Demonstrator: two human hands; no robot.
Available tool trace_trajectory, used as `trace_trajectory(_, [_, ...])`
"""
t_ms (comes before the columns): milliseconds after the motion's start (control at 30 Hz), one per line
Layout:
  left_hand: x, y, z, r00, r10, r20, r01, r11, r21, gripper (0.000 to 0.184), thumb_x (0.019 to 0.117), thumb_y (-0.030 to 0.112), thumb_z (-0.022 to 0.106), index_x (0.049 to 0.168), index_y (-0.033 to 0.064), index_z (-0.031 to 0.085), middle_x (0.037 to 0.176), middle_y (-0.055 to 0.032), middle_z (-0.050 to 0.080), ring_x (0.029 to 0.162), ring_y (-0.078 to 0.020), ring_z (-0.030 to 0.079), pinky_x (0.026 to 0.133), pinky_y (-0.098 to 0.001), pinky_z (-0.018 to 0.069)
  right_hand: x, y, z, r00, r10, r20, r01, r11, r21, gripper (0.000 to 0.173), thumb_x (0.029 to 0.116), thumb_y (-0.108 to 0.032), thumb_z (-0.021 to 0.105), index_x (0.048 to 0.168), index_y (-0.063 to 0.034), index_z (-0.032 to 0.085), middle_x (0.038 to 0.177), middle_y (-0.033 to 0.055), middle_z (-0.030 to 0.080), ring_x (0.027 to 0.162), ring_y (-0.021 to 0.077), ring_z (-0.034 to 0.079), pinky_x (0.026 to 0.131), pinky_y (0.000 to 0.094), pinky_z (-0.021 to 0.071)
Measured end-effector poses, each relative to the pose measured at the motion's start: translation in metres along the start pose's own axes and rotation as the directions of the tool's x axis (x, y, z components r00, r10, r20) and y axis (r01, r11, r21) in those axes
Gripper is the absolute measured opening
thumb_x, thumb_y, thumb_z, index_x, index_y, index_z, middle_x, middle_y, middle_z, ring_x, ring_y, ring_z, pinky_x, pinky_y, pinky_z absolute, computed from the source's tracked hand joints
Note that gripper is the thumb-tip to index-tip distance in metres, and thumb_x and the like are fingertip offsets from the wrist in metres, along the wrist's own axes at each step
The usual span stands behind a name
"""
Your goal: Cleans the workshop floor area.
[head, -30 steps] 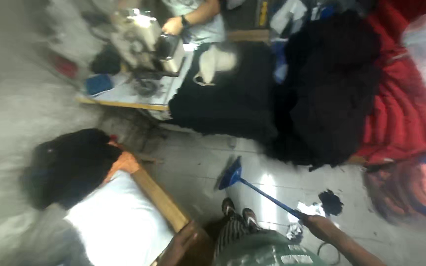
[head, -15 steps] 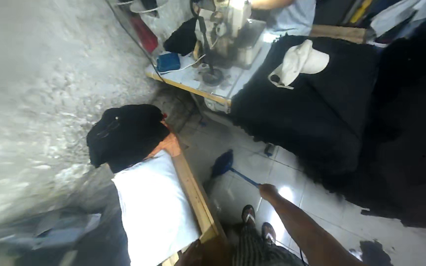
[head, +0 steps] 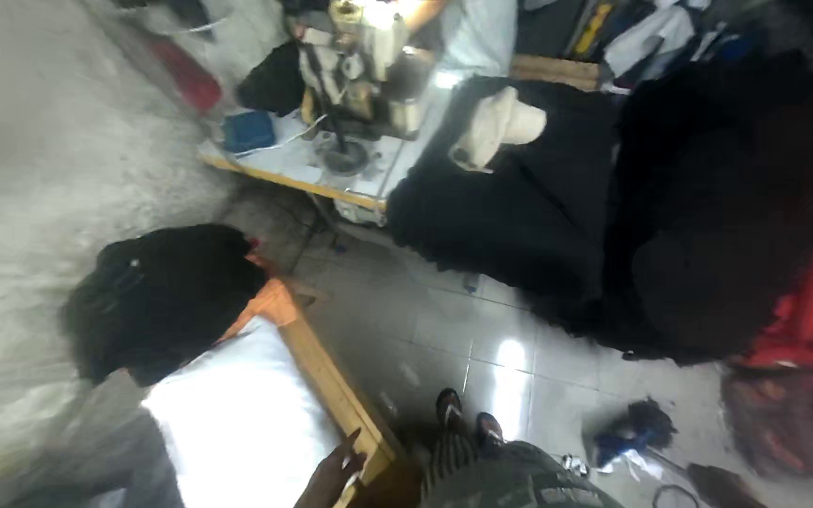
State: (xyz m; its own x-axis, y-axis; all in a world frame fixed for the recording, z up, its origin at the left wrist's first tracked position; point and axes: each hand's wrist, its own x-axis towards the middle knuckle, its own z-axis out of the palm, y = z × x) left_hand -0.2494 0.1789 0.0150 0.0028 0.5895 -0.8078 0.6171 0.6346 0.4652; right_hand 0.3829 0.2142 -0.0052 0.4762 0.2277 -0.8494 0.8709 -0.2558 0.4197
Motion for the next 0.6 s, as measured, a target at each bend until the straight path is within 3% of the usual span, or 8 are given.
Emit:
trace_trajectory(133, [0.024,0.018,-0.017,1.000,0.002,0.030,-0.003,0.999,0.034,0.058,0.1078,0.024,0.053,0.158,0.0028,0.035,0.151,-0.0282,0.048,0.139,-0.0406,0.050,0.118,-0.0517,0.0362,-0.055,0.035,-0.010,0.993,-0.117,0.019,0.118,0.991,-0.067,0.037,0.1061,-0.015,0.048,0.137,0.0002,0.061,0.136,0.0283,0.062,0.129,0.0472,0.057,0.105,0.0657,0.0434])
trace_trajectory(233, [0.039,0.025,-0.019,0.998,-0.037,0.048,0.033,0.996,0.084,0.062,0.1078,0.028,0.054,0.161,0.0068,0.029,0.160,-0.0242,0.038,0.148,-0.0381,0.040,0.122,-0.0507,0.0305,-0.091,0.003,-0.022,0.953,-0.302,-0.001,0.302,0.953,-0.014,0.041,0.1096,-0.020,0.045,0.149,-0.0099,0.054,0.133,0.0304,0.063,0.125,0.0512,0.058,0.103,0.0694,0.0425])
trace_trajectory(333, [0.047,0.032,-0.011,0.997,-0.021,0.076,0.015,0.997,0.070,0.068,0.1073,0.028,0.055,0.163,0.0085,0.021,0.165,-0.0224,0.030,0.151,-0.0367,0.034,0.124,-0.0499,0.0281,-0.090,-0.071,-0.033,0.883,-0.470,0.008,0.469,0.880,-0.074,0.048,0.1109,-0.021,0.043,0.159,-0.0172,0.040,0.133,0.0314,0.062,0.123,0.0527,0.059,0.102,0.0692,0.0437])
trace_trajectory(433, [0.044,0.033,-0.008,0.993,-0.043,0.106,0.032,0.994,0.109,0.072,0.1069,0.031,0.055,0.165,0.0113,0.017,0.164,-0.0230,0.031,0.148,-0.0380,0.039,0.121,-0.0516,0.0330,-0.076,-0.176,-0.045,0.797,-0.601,0.059,0.602,0.782,-0.163,0.050,0.1113,-0.022,0.040,0.160,-0.0128,0.035,0.137,0.0333,0.058,0.127,0.0522,0.056,0.104,0.0668,0.0424])
trace_trajectory(600, [0.024,0.019,-0.012,0.992,-0.101,0.081,0.088,0.985,0.151,0.069,0.1075,0.031,0.054,0.164,0.0116,0.019,0.162,-0.0231,0.035,0.147,-0.0375,0.041,0.121,-0.0513,0.0323,-0.081,-0.320,-0.054,0.667,-0.740,0.089,0.743,0.650,-0.162,0.042,0.1082,-0.011,0.043,0.148,0.0013,0.048,0.139,0.0328,0.056,0.132,0.0503,0.052,0.108,0.0652,0.0406])
